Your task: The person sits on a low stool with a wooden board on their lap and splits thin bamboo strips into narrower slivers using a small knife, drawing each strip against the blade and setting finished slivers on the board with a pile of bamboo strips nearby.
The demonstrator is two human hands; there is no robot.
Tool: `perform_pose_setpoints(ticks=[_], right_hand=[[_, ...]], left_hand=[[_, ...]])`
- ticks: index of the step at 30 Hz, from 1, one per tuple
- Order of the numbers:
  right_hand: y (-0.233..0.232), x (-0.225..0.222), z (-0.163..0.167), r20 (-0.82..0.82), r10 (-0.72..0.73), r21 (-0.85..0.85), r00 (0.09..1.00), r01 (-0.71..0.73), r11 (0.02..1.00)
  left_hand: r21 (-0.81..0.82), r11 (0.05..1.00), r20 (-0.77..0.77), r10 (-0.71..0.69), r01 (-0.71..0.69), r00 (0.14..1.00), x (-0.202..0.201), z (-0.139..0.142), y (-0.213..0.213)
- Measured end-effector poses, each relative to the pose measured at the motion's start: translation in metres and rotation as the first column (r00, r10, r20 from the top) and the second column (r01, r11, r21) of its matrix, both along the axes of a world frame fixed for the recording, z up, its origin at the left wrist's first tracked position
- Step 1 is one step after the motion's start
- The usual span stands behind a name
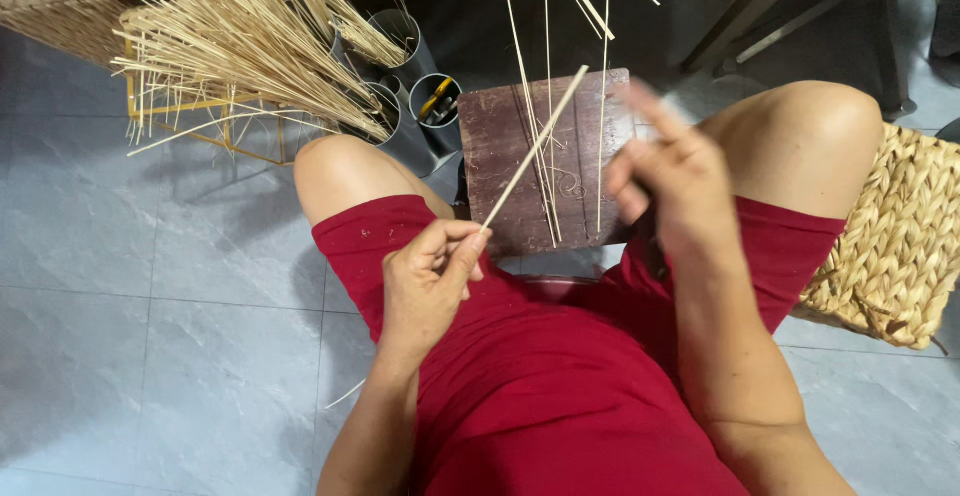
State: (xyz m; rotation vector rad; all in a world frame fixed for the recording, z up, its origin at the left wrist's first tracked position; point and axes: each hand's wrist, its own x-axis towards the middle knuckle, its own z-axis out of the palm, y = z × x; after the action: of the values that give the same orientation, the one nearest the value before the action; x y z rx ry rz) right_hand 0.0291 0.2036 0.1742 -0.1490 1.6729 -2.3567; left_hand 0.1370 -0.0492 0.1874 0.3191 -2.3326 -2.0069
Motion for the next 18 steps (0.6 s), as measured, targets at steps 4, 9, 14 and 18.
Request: perform_pose_setpoints(ticks=[4, 9, 14, 18], right_hand=[[-0.027, 0.020, 0.003, 0.060, 0.370, -0.076, 0.927, -0.365, 0.928], [-0.040, 0.025, 0.006, 0.055, 0.424, -0.048, 0.904, -0.422, 0.905], [-0.042, 0.028, 0.002, 0.055, 0.423, -0.076, 0.905, -0.418, 0.905], [-0.036, 0.026, 0.000, 0.051, 0.364, -0.077, 0.930, -0.360, 0.930]], left_hand=[[-0.072, 0.996, 0.001, -0.060, 0.060, 0.998, -0.001, 0.005, 0.004], [-0.012, 0.994, -0.021, -0.108, 0.108, 0.994, -0.002, 0.010, 0.005], [-0.082, 0.991, -0.027, -0.107, 0.104, 0.994, -0.002, 0.012, 0.006], [-0.134, 0.983, -0.051, -0.134, 0.127, 0.990, 0.001, 0.012, -0.001]])
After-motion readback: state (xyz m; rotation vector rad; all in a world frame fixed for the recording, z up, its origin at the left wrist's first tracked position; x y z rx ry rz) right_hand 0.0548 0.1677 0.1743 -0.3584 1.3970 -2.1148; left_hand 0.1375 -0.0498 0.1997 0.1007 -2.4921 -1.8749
